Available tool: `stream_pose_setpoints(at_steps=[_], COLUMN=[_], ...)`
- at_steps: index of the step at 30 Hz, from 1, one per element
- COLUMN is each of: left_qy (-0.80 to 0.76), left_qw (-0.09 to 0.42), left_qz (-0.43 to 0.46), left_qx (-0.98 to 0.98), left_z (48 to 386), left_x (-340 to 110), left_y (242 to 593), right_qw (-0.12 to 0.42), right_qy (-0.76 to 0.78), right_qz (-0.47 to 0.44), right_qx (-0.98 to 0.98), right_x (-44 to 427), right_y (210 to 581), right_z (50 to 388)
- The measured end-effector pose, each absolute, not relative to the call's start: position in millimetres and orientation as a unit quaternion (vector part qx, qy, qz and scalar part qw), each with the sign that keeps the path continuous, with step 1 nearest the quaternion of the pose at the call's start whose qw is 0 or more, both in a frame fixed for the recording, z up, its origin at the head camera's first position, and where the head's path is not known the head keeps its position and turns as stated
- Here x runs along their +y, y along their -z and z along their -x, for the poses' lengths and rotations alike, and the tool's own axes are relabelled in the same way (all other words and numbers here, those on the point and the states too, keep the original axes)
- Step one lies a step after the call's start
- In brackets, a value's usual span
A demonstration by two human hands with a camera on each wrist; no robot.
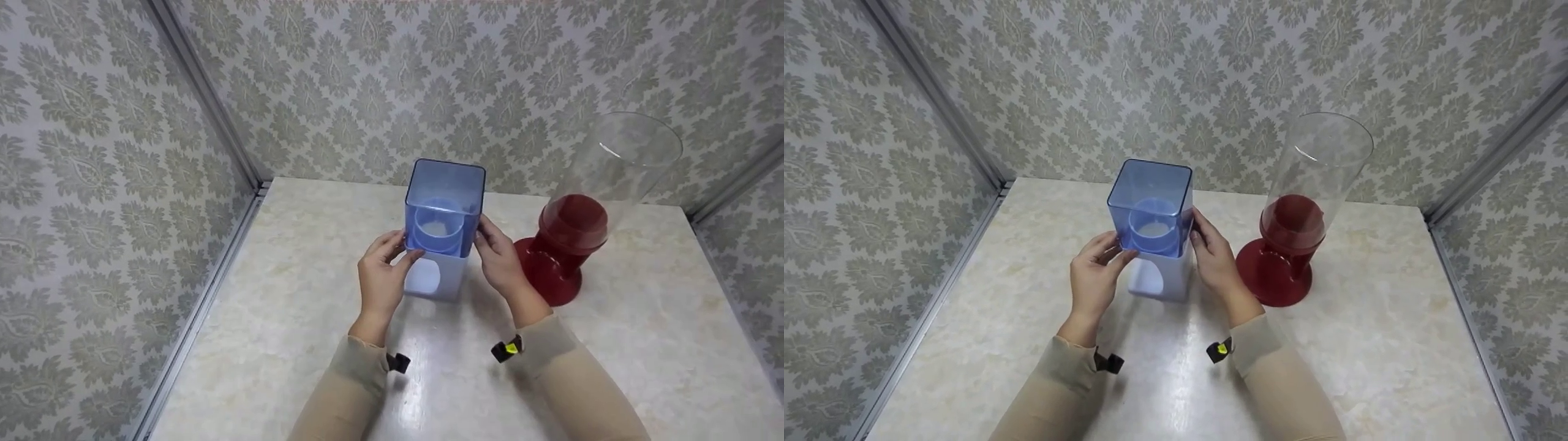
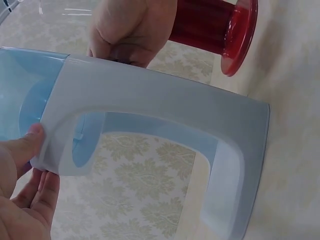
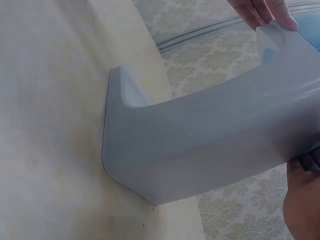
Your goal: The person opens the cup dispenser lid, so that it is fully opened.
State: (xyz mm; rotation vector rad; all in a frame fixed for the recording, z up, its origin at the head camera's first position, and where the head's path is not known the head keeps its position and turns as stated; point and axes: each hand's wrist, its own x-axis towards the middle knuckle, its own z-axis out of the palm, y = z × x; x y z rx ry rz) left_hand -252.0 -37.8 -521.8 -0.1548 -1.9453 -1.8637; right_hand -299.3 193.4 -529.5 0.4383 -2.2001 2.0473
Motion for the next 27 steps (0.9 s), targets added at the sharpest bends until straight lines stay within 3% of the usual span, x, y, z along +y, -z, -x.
stream_pose_setpoints(at_steps=[11,27], left_qy=[0.702,0.718], left_qw=[0.208,0.188], left_qz=[0.061,0.048], left_qx=[-0.679,-0.669], left_z=[265.7,291.0], left_x=[-44.4,-66.8], left_y=[520.9,526.1], right_qw=[0.076,0.154], right_qy=[-0.674,-0.676], right_qz=[-0.124,-0.100], right_qx=[-0.725,-0.714], right_x=[197.9,181.8], right_y=[527.2,538.8], right_z=[296.0,277.0])
